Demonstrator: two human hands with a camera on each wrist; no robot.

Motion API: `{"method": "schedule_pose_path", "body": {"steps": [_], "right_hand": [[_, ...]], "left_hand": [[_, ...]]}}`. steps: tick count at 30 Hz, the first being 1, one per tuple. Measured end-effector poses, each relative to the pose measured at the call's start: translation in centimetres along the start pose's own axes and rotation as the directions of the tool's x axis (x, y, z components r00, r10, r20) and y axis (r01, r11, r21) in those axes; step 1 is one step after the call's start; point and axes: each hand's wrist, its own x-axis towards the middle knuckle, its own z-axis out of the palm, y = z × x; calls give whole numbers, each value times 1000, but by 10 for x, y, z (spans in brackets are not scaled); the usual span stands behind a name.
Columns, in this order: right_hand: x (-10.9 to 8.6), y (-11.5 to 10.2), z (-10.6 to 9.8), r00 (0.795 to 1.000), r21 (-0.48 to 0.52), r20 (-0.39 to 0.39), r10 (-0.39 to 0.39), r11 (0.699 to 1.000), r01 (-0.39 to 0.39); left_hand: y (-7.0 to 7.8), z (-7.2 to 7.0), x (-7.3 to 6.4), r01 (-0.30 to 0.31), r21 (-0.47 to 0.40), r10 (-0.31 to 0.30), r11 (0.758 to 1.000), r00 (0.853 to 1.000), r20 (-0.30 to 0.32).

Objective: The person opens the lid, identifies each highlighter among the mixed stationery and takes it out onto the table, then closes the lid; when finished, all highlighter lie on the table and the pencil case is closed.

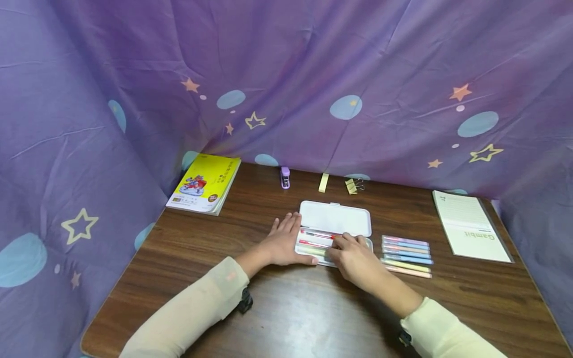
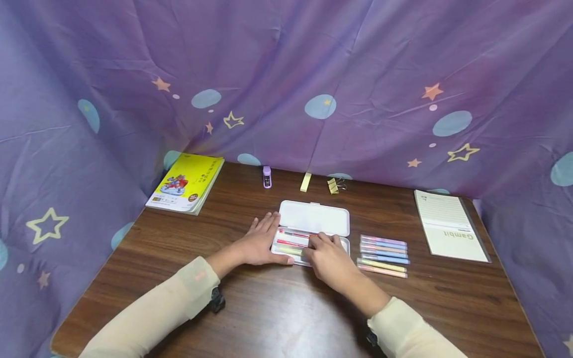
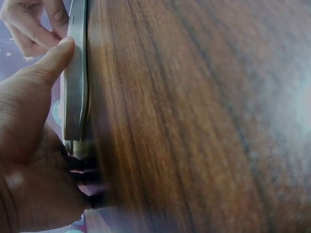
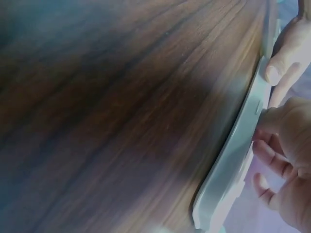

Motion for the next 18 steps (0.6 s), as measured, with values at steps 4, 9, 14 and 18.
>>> {"method": "schedule_pose_path", "body": {"steps": [4, 9, 14, 18], "right_hand": [[7, -3, 3, 999, 3, 32, 28, 1000, -28], [12, -4, 4, 999, 6, 39, 29, 1000, -29], [12, -3, 3, 999, -2, 34, 26, 1000, -26], [12, -1, -1, 1000, -9, 9, 25, 1000, -25]], "left_hand": [[1, -1, 0, 4, 1, -4, 1000, 1000, 3], [1, 1, 1, 10, 2, -10, 1000, 1000, 4], [0, 2, 2, 6, -9, -6, 1000, 1000, -3], [-1, 2, 2, 6, -4, -6, 1000, 1000, -6]]}}
